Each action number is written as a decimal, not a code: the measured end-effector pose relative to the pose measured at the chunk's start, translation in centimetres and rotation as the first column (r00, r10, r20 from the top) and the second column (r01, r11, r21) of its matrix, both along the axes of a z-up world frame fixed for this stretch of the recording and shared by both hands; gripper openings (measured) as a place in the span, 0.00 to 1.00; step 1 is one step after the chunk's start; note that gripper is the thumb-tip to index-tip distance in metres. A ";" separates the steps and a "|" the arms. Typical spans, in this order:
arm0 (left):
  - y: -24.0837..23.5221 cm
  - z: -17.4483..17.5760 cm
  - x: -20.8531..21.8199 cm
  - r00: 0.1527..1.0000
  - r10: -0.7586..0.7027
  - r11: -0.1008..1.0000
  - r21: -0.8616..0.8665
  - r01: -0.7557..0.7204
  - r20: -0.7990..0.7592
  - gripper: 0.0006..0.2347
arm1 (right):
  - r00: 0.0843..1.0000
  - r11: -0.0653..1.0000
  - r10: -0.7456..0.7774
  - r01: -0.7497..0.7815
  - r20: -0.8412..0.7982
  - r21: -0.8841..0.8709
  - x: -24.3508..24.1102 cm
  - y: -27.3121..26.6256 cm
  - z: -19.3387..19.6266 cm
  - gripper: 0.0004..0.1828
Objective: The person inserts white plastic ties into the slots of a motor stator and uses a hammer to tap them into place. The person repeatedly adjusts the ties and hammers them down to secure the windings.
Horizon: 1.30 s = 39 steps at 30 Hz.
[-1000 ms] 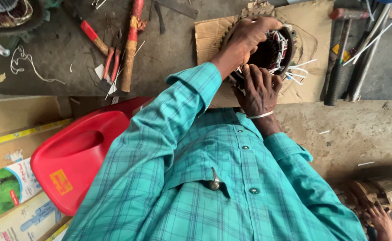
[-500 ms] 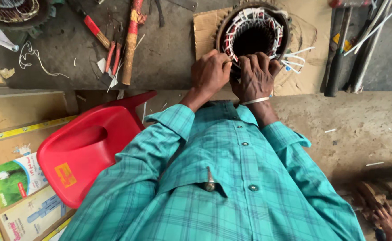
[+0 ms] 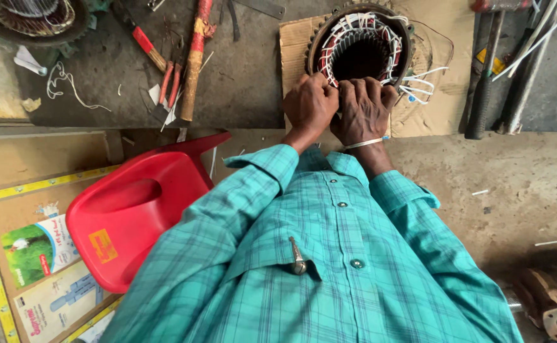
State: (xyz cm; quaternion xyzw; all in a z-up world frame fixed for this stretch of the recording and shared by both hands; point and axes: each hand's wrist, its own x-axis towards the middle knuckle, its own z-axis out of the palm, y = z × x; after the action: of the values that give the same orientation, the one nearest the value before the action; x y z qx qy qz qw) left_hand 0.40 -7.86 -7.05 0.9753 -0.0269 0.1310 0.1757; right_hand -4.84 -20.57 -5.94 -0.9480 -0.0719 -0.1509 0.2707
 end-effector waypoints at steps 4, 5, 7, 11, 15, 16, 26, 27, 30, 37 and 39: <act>0.8 1.9 0.7 1.000 -0.019 0.967 -0.253 0.020 0.005 0.08 | 0.999 0.999 -0.027 0.028 0.038 -0.023 -0.1 0.4 0.4 0.31; 0.9 2.5 1.2 1.000 -0.011 0.937 -0.348 0.005 -0.015 0.08 | 0.997 0.998 -0.040 0.042 0.063 -0.035 -0.2 0.2 0.5 0.30; 1.2 3.4 2.2 0.997 -0.045 0.809 -0.588 0.000 -0.062 0.07 | 0.998 0.998 -0.038 0.040 0.056 -0.038 -0.3 0.0 0.5 0.30; 2.1 5.0 1.8 0.983 -0.170 0.911 -0.369 0.182 0.067 0.05 | 0.999 0.998 -0.037 0.039 0.025 -0.058 -0.2 0.7 0.7 0.31; 1.9 4.4 -0.3 0.948 -0.288 0.927 -0.208 0.311 0.133 0.11 | 0.997 0.998 -0.040 0.044 0.066 -0.050 -0.1 0.2 0.5 0.30; 1.7 3.8 -0.7 0.948 -0.292 0.925 -0.214 0.313 0.125 0.09 | 0.997 0.998 -0.035 0.039 0.070 -0.046 -0.2 -0.2 0.2 0.29; 2.5 1.1 0.4 0.930 -0.287 0.931 -0.296 0.215 -0.228 0.12 | 0.996 0.999 -0.032 0.035 0.077 -0.036 -0.2 0.1 0.2 0.29; 3.9 1.8 -0.5 0.799 -0.420 0.872 -0.434 0.225 -0.430 0.15 | 0.998 0.999 -0.032 0.034 0.058 -0.030 -0.4 0.1 0.4 0.30; 8.6 5.1 -2.0 0.695 -0.594 0.749 -0.595 0.292 -0.406 0.12 | 0.998 0.998 -0.050 0.051 0.045 -0.032 0.2 0.0 1.2 0.33; 5.9 7.1 -0.4 0.613 -0.790 0.442 -0.708 0.550 -0.017 0.10 | 0.988 0.983 -0.152 0.154 0.027 -0.102 1.0 2.2 0.7 0.20; 5.9 6.7 -0.3 0.601 -0.763 0.557 -0.714 0.425 -0.237 0.13 | 0.978 0.972 -0.206 0.204 -0.006 -0.121 1.7 3.4 -0.3 0.12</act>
State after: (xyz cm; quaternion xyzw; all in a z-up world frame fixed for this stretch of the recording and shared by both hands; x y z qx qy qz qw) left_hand 0.06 -1.92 -0.32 0.7901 -0.2794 -0.2092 0.5040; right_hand -3.17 -17.18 -6.21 -0.9662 0.0200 -0.1648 0.1972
